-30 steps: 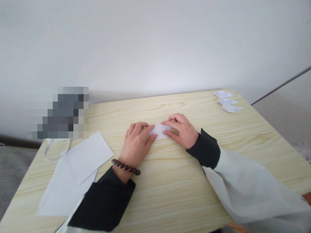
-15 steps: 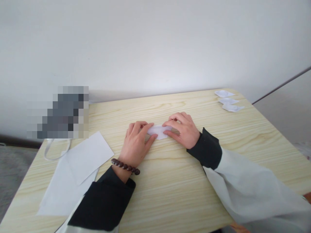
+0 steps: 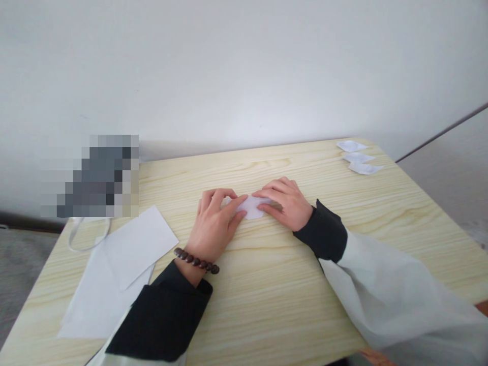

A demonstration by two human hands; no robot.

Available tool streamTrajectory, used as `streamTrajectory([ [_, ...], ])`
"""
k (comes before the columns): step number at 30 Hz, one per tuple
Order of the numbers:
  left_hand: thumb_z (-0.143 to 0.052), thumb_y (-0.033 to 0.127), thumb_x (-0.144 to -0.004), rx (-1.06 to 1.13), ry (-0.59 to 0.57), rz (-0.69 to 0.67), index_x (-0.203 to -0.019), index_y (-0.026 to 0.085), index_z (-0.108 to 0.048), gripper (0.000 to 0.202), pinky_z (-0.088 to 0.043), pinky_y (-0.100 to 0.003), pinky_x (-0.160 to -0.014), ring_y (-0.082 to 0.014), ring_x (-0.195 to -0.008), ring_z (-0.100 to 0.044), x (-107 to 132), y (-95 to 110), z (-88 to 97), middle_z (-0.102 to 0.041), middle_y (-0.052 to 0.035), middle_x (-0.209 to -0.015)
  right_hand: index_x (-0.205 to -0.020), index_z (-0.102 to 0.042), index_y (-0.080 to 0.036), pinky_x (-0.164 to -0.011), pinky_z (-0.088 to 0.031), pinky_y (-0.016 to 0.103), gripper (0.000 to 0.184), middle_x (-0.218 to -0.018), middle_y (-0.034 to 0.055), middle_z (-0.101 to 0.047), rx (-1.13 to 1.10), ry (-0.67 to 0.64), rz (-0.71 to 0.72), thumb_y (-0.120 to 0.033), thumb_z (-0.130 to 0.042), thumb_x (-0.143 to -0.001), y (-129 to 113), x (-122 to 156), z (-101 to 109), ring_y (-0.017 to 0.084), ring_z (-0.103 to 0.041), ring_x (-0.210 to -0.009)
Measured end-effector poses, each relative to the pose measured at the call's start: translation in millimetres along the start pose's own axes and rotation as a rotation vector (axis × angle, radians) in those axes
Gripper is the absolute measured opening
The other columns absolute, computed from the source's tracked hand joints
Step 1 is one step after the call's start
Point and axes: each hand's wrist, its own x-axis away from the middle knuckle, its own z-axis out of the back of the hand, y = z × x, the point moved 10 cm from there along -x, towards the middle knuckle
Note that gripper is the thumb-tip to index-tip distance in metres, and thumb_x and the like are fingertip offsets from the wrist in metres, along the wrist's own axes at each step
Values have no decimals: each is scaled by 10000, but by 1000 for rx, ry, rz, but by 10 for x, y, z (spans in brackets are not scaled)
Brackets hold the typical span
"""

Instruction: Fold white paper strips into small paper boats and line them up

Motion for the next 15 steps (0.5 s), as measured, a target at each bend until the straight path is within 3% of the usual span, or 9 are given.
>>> streamTrajectory([
  [8, -513, 237, -886, 9, -28, -13, -1085, 204, -629, 233, -437, -444, -926, -242, -1042, -456, -10, 28, -8, -594, -76, -1095, -1021, -674, -219, -765, -393, 346, 243, -934, 61, -644, -23, -22, 94, -298, -465, -924, -21, -3, -29, 190, -545, -862],
  [15, -538, 223, -879, -146, 17, -76, -998, 196, -666, 177, -450, -429, -843, -265, -1009, -497, 14, 154, 30, -673, -62, -995, -957, -685, -197, -742, -442, 338, 259, -935, 65, -686, 79, -2, 171, -220, -428, -932, -125, 53, 24, 188, -580, -833],
])
